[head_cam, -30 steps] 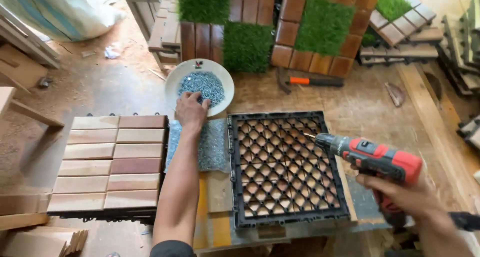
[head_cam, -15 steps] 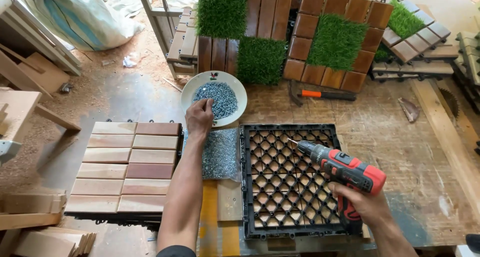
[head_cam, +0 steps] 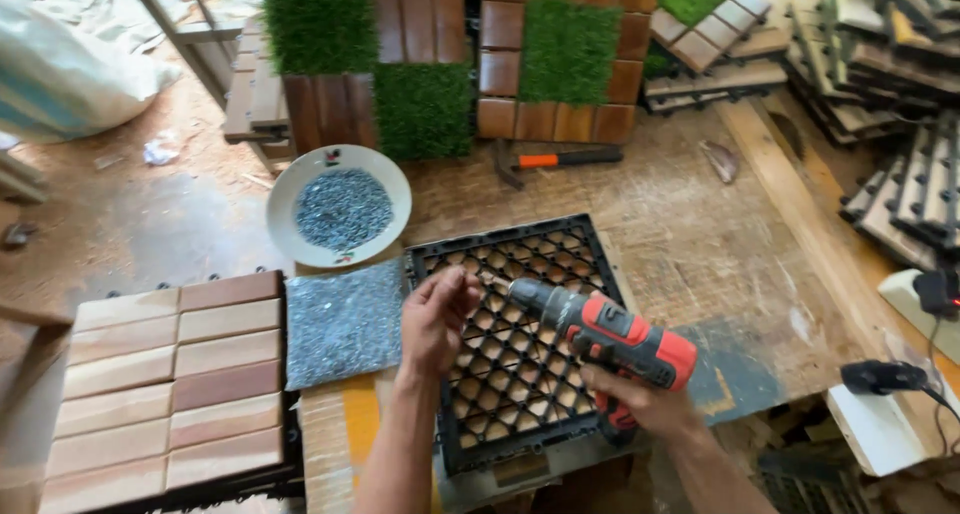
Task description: The person is assembling decorative wooden tiles by placing wooden slats into a plastic base and securing them with screws using a power drill.
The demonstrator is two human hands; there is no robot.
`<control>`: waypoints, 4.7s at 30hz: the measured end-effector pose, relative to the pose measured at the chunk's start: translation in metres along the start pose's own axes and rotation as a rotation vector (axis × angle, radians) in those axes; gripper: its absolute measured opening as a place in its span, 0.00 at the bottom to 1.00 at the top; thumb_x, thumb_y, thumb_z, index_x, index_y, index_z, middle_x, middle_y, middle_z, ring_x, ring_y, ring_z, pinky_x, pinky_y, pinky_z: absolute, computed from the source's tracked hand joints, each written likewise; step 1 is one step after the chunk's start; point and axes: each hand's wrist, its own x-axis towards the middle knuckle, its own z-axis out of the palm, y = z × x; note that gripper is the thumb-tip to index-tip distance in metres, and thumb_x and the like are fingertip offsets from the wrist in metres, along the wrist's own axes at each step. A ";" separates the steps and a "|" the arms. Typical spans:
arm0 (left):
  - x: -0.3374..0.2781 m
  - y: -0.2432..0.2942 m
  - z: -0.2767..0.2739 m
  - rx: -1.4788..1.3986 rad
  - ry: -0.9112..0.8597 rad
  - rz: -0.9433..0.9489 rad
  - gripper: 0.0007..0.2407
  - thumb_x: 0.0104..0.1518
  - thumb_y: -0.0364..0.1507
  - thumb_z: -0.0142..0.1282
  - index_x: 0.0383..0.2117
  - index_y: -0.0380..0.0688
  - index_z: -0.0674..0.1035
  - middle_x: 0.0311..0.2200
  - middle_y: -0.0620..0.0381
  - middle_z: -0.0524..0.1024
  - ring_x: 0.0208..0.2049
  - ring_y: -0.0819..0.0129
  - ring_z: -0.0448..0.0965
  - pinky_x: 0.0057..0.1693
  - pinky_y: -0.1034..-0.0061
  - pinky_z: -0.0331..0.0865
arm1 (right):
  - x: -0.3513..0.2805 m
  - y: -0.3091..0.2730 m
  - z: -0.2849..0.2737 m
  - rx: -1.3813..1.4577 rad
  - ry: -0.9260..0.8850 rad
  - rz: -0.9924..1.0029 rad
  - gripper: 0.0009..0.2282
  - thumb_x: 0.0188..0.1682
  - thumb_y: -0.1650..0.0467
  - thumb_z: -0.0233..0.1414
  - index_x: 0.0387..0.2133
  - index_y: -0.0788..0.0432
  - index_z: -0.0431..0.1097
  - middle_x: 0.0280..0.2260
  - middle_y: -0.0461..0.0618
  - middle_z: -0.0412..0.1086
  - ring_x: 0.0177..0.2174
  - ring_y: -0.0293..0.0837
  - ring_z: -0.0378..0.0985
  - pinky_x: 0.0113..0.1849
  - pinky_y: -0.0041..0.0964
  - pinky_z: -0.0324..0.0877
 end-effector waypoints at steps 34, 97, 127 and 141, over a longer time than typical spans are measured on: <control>0.006 -0.079 0.049 1.376 -0.337 0.787 0.12 0.62 0.36 0.61 0.47 0.47 0.83 0.37 0.52 0.82 0.41 0.56 0.81 0.50 0.65 0.76 | -0.004 -0.117 -0.137 -0.609 0.015 0.055 0.07 0.30 0.77 0.68 0.21 0.69 0.81 0.15 0.56 0.74 0.18 0.45 0.73 0.29 0.45 0.74; 0.001 -0.031 0.026 -0.005 0.030 -0.178 0.10 0.62 0.29 0.62 0.42 0.32 0.82 0.31 0.46 0.84 0.29 0.67 0.86 0.41 0.75 0.84 | 0.004 -0.038 -0.020 -0.074 -0.048 -0.352 0.04 0.34 0.80 0.66 0.21 0.65 0.80 0.11 0.57 0.76 0.09 0.44 0.80 0.14 0.35 0.76; -0.003 0.009 0.002 0.536 -0.204 -0.096 0.26 0.47 0.08 0.37 0.58 0.22 0.72 0.49 0.33 0.78 0.47 0.58 0.81 0.58 0.69 0.76 | 0.017 -0.083 -0.072 -0.423 0.049 -0.168 0.05 0.33 0.76 0.67 0.15 0.64 0.78 0.11 0.50 0.72 0.12 0.40 0.74 0.19 0.35 0.70; 0.014 0.058 -0.009 1.069 0.064 0.288 0.11 0.45 0.30 0.79 0.26 0.43 0.85 0.38 0.51 0.83 0.25 0.69 0.83 0.30 0.82 0.77 | 0.042 -0.159 -0.102 -0.778 -0.033 0.326 0.05 0.30 0.73 0.63 0.15 0.65 0.78 0.12 0.55 0.71 0.18 0.46 0.73 0.28 0.39 0.68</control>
